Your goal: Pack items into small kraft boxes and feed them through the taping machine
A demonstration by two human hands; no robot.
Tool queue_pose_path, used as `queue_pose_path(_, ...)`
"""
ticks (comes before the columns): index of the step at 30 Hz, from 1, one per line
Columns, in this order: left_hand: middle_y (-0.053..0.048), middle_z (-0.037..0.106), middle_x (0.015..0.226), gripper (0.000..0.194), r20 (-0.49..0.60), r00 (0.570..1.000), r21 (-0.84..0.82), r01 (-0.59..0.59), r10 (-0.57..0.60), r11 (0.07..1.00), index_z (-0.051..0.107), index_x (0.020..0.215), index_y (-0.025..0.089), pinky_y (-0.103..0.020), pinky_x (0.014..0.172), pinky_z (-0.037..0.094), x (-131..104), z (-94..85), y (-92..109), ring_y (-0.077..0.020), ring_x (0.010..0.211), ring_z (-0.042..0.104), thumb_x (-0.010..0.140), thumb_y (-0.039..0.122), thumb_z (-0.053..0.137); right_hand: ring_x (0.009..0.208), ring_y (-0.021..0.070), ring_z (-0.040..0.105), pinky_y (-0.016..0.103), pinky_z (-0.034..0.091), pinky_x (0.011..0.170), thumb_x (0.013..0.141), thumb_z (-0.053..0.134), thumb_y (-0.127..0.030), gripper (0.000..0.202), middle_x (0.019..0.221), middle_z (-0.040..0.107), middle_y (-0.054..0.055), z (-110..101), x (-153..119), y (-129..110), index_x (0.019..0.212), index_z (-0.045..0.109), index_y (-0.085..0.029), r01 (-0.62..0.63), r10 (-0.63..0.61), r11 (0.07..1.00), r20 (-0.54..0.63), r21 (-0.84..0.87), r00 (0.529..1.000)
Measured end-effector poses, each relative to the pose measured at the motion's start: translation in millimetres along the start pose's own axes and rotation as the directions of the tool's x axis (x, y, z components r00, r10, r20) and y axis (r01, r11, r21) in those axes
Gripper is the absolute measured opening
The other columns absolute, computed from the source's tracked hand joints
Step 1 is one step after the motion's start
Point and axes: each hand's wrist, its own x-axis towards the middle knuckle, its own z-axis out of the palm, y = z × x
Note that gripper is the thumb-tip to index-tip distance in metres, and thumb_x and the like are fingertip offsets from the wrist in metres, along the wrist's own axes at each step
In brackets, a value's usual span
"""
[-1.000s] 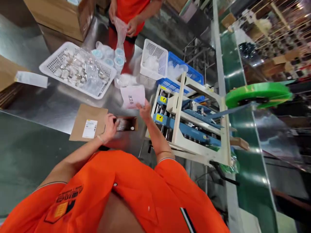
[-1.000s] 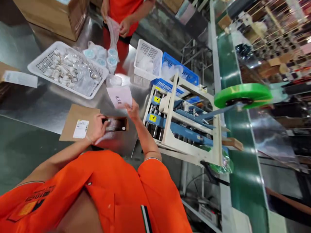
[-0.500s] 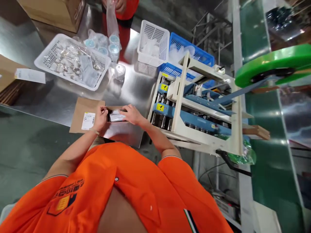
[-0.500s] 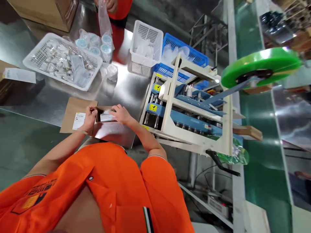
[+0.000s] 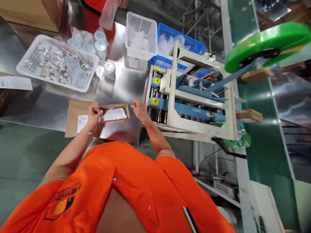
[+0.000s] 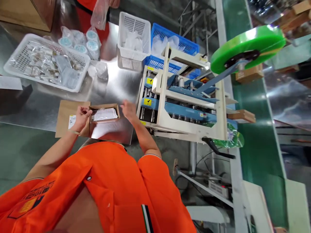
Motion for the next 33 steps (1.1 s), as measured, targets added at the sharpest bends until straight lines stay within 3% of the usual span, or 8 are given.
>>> queue_pose_path(4,0.002,0.055,0.070,0.046,0.250,0.968,0.283,-0.045,-0.029,0.958,0.060,0.079,0.024,-0.034,0.071,0.049,9.6,4.8,1.1,-0.0187,0.068,0.055,0.070,0.046,0.099,0.089,0.0229,0.075,0.031,0.058,0.088,0.087,0.079,-0.014,0.020,0.089,0.081,0.004,18.5,-2.7,2.7,0.107,0.081,-0.015,0.017,-0.021,1.000,0.216,0.021,0.976)
queue_pose_path(9,-0.007,0.062,0.072,0.036,0.530,0.846,0.483,-0.238,-0.064,0.842,0.068,0.073,0.024,-0.044,0.088,0.054,10.5,14.5,13.3,-0.0346,0.090,0.066,0.071,0.040,0.100,0.091,0.0249,0.076,0.029,0.056,0.086,0.086,0.077,-0.012,0.007,0.079,0.078,0.004,37.9,21.6,-31.5,0.081,0.081,-0.015,0.176,-0.070,0.959,0.413,-0.223,0.908)
queue_pose_path(12,-0.015,0.069,0.090,0.028,0.425,0.905,0.627,-0.269,-0.031,0.731,0.068,0.078,0.022,-0.057,0.103,0.052,-3.0,21.3,16.0,-0.0435,0.108,0.067,0.084,0.040,0.088,0.104,0.0275,0.076,0.033,0.056,0.095,0.097,0.074,-0.024,0.017,0.098,0.083,0.009,17.6,41.7,-38.0,0.102,0.085,-0.012,0.216,-0.104,0.932,0.355,-0.292,0.929)
queue_pose_path(15,-0.027,0.069,0.123,0.028,0.223,0.972,0.752,-0.221,0.076,0.621,0.070,0.101,0.017,-0.074,0.115,0.040,-20.5,28.7,14.9,-0.0537,0.131,0.057,0.092,0.042,0.080,0.137,0.0372,0.066,0.044,0.050,0.116,0.097,0.081,-0.043,0.055,0.140,0.075,0.017,10.3,52.5,-34.3,0.144,0.073,-0.014,0.317,-0.269,0.903,0.195,-0.291,0.943)
queue_pose_path(20,-0.037,0.047,0.166,0.073,0.298,0.945,0.756,-0.319,0.134,0.571,0.059,0.151,0.007,-0.078,0.132,0.013,-23.5,26.0,17.9,-0.0560,0.164,0.031,0.101,0.058,0.071,0.168,0.0548,0.028,0.064,0.033,0.133,0.067,0.104,-0.062,0.135,0.178,0.040,0.030,53.5,17.6,-6.9,0.176,0.040,-0.014,0.511,-0.360,0.793,0.423,-0.331,0.832)
queue_pose_path(22,-0.039,0.044,0.170,0.086,0.422,0.902,0.761,-0.406,0.090,0.505,0.051,0.162,0.001,-0.078,0.135,0.005,-16.0,23.0,20.3,-0.0558,0.169,0.024,0.102,0.061,0.067,0.172,0.0554,0.018,0.068,0.026,0.136,0.071,0.102,-0.063,0.142,0.182,0.030,0.032,68.9,0.6,5.5,0.180,0.029,-0.012,0.516,-0.362,0.766,0.407,-0.384,0.839)
queue_pose_path(25,-0.043,0.045,0.167,0.098,0.544,0.839,0.762,-0.492,-0.003,0.421,0.048,0.164,-0.007,-0.081,0.133,0.004,-9.7,21.7,21.1,-0.0609,0.168,0.025,0.099,0.065,0.066,0.169,0.0507,0.028,0.062,0.024,0.138,0.078,0.097,-0.065,0.137,0.179,0.034,0.033,76.9,-6.9,18.8,0.180,0.025,-0.007,0.535,-0.415,0.753,0.354,-0.383,0.838)
queue_pose_path(33,-0.046,0.046,0.165,0.111,0.558,0.824,0.803,-0.503,-0.104,0.321,0.042,0.167,-0.011,-0.073,0.134,0.024,-23.6,34.7,27.4,-0.0608,0.163,0.036,0.094,0.066,0.072,0.151,0.0482,0.047,0.062,0.034,0.131,0.084,0.081,-0.086,0.128,0.168,0.049,0.034,78.3,16.3,55.7,0.172,0.042,-0.001,0.622,-0.551,0.743,0.301,-0.249,0.778)
